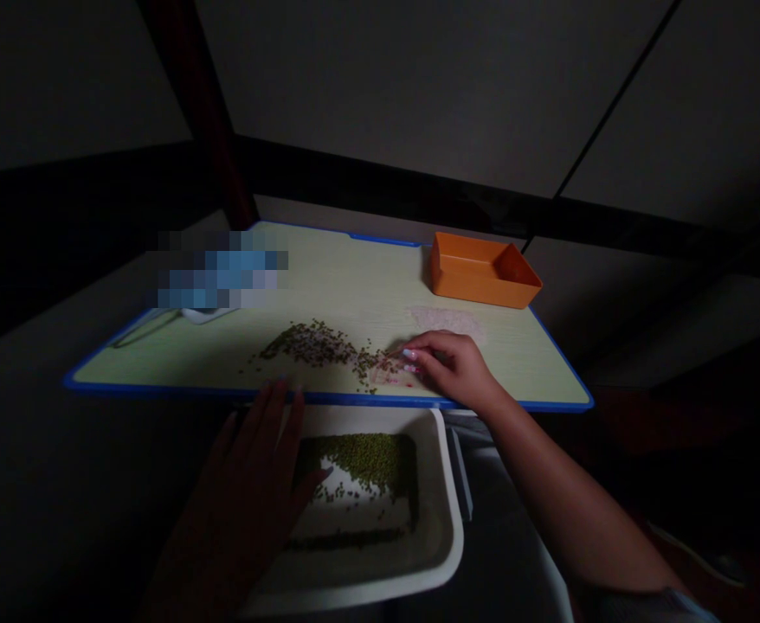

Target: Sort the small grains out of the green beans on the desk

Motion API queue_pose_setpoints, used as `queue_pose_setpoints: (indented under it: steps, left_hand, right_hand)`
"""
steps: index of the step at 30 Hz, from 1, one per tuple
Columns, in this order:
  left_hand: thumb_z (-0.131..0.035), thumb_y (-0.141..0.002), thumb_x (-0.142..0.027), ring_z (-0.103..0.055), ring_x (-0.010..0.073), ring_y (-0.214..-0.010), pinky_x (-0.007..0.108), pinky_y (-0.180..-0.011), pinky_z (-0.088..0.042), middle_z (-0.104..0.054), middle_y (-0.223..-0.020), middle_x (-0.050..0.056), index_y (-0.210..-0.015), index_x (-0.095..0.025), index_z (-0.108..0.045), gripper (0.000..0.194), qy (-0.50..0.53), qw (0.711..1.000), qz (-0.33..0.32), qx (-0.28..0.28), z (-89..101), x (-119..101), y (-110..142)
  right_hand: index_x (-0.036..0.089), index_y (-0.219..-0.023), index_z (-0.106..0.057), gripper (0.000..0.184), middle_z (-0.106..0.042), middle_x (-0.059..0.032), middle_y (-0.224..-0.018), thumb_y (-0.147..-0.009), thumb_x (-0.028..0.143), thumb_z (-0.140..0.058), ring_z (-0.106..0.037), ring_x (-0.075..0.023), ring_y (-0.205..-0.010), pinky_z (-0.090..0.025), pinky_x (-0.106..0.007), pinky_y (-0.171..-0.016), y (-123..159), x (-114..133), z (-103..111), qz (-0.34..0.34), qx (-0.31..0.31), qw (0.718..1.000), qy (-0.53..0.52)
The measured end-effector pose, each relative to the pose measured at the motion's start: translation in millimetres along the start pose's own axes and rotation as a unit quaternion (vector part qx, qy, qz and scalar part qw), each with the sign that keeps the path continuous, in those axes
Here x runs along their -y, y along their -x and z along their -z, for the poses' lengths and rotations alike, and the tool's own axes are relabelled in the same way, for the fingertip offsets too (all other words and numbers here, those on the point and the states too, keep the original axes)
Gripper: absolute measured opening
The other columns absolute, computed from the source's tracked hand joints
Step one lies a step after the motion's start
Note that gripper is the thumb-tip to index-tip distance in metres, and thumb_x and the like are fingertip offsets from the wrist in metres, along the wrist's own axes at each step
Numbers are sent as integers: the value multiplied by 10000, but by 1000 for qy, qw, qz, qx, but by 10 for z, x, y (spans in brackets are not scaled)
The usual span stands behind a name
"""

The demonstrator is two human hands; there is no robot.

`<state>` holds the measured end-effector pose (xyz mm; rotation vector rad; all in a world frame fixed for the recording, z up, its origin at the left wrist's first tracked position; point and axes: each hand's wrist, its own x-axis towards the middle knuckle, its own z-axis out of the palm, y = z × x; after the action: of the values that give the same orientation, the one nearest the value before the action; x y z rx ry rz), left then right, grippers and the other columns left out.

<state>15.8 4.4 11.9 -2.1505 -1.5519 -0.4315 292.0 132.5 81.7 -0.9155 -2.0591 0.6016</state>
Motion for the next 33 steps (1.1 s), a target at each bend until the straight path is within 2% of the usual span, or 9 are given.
queue_pose_setpoints:
  steps: [3,14,25,33]
  left_hand:
    - [-254,-969,-577,-411,396,-1490,583,-1148,-355,-397,-1616,271,-1600,-105,-89,805,2,1000,3,-4,-4,5,4]
    - [-246,-971,-559,-426,381,-1484,573,-1150,-358,-418,-1606,261,-1604,-119,-54,794,0,1000,6,-5,1,-4,-7]
    - [-250,-964,-593,-407,376,-1501,566,-1165,-354,-411,-1615,250,-1606,-142,-74,804,11,1000,11,-4,-33,2,10]
    - [-265,-965,-598,-340,369,-1543,568,-1212,-302,-333,-1664,233,-1607,-154,-67,806,27,999,20,11,-22,-8,21]
  right_hand:
    - [201,-886,-784,218,-763,-39,-742,-949,325,-616,-657,-154,-666,-499,-306,-669,4,4,0,9,-16,1000,-1]
    - [204,-884,-774,205,-740,-28,-722,-949,307,-609,-653,-157,-670,-499,-311,-678,13,11,20,36,4,999,9]
    - [201,-882,-776,208,-736,-25,-722,-935,327,-620,-637,-143,-657,-491,-296,-655,18,0,13,9,12,1000,-8]
    - [212,-876,-779,201,-759,-30,-763,-925,341,-633,-652,-145,-679,-501,-297,-655,25,15,17,-15,21,999,-22]
